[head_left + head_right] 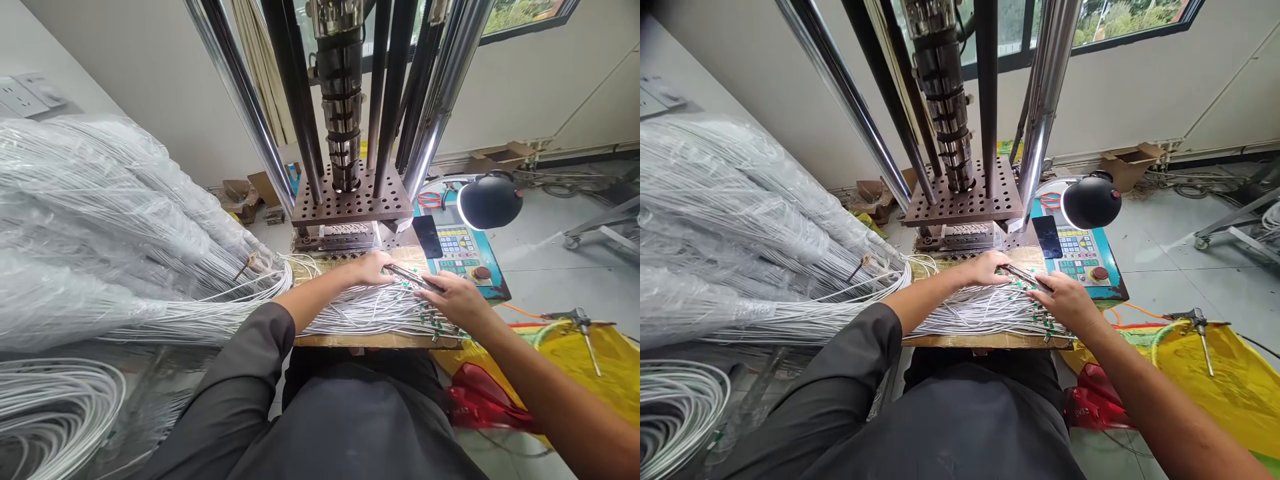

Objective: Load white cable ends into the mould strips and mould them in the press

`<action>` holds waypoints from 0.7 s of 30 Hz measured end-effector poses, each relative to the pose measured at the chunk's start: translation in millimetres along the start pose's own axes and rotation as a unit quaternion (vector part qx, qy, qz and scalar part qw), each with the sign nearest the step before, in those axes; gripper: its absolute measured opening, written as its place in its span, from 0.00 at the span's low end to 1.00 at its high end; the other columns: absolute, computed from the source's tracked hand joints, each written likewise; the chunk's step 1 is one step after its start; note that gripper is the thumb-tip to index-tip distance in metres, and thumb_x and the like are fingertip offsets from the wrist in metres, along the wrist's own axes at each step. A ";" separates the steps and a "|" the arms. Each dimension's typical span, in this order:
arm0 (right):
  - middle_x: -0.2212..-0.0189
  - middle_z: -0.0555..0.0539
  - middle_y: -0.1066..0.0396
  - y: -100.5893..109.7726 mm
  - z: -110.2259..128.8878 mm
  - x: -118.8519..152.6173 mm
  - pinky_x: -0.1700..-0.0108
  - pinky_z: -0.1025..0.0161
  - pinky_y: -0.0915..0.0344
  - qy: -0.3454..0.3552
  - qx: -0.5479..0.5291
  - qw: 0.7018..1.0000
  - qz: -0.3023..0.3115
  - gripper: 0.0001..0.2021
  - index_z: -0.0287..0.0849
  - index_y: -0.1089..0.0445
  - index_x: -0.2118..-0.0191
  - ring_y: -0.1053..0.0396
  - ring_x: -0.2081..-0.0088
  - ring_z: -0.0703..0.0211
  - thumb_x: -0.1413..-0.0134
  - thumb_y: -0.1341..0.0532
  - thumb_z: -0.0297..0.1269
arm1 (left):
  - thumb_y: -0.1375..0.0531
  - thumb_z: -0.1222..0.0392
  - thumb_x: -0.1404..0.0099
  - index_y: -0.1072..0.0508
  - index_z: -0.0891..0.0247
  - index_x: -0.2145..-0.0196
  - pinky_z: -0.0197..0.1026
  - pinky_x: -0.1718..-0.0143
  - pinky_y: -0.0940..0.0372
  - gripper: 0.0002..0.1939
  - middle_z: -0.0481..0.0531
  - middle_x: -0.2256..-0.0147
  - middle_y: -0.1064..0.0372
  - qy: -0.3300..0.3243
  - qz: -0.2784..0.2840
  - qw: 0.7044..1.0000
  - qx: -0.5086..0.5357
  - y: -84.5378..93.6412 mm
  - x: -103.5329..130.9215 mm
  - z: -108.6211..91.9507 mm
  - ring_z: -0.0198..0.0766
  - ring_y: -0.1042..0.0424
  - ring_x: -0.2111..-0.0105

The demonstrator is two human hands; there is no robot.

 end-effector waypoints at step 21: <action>0.52 0.40 0.22 -70.4 0.6 -198.7 0.40 0.45 0.34 0.063 -0.073 0.995 -0.012 0.18 0.46 0.23 0.50 0.31 0.43 0.41 0.40 0.37 0.49 | 0.44 0.43 0.31 0.26 0.61 0.43 0.51 0.39 0.35 0.26 0.59 0.42 0.27 0.421 -0.124 0.898 -0.032 82.6 58.6 154.1 0.55 0.32 0.39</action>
Point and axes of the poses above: each hand's wrist, its own x-axis away from the middle knuckle, its own y-axis out of the back of the hand, z = x × y, the point moved 10 cm from there along -x, towards the middle knuckle
